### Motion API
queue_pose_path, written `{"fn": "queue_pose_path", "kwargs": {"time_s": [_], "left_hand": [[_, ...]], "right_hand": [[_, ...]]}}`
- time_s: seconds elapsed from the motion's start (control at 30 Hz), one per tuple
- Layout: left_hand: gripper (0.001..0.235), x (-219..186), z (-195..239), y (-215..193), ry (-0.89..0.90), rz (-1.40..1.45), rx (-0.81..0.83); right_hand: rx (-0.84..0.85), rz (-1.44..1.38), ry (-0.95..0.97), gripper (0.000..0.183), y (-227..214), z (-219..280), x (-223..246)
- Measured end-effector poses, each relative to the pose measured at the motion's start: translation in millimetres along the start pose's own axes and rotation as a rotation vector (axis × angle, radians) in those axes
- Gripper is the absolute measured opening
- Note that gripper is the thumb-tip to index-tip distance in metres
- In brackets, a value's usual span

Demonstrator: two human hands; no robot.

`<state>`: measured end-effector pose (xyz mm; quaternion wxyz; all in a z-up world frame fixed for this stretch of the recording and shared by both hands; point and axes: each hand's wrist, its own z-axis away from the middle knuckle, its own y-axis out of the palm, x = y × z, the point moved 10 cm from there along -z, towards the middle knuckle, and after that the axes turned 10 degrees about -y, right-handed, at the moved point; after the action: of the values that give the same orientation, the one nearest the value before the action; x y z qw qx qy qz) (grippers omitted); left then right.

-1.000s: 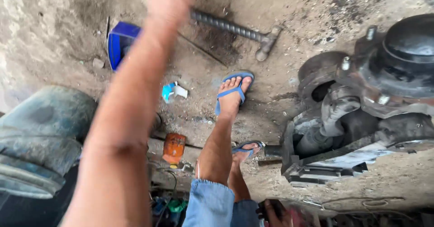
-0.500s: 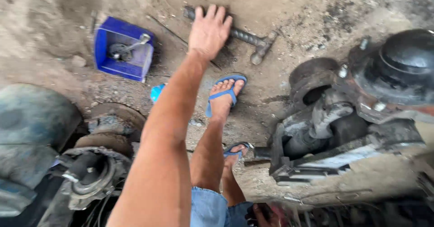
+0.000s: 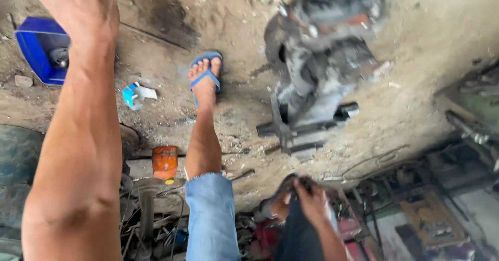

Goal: Repairing a mechanical component by removing bolts and a plate using a wrench and a metal rod.

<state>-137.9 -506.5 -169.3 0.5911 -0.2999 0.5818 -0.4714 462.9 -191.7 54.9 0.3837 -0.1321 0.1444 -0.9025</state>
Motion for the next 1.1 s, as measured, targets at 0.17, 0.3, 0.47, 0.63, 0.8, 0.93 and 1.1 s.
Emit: {"fn": "queue_pose_path", "kwargs": {"time_s": [0.17, 0.3, 0.47, 0.63, 0.8, 0.93, 1.1], "left_hand": [[0.015, -132, 87, -51, -0.004, 0.276, -0.025], [0.032, -205, 194, -17, -0.360, 0.530, 0.178], [0.044, -293, 380, 21, -0.823, 0.443, 0.224], [0.063, -383, 463, 28, -0.947, 0.247, 0.322], [0.073, -392, 496, 80, -0.867, 0.281, 0.194], [0.077, -384, 510, 103, -0.839, 0.404, 0.206], [0.082, -367, 492, 72, -0.840, 0.581, 0.354]], "right_hand": [[-0.187, -0.413, 0.493, 0.042, -138, -2, -43], [-0.361, -0.390, 0.326, 0.035, -195, -64, -131], [-0.434, 0.078, 0.076, 0.041, -172, -253, -283], [0.024, 0.476, -0.208, 0.066, -178, -263, -203], [-0.078, 0.415, -0.401, 0.037, -144, -280, -230], [-0.028, 0.699, -0.362, 0.043, -63, -358, -311], [-0.361, -0.003, -0.150, 0.049, -98, -335, -299]]}}
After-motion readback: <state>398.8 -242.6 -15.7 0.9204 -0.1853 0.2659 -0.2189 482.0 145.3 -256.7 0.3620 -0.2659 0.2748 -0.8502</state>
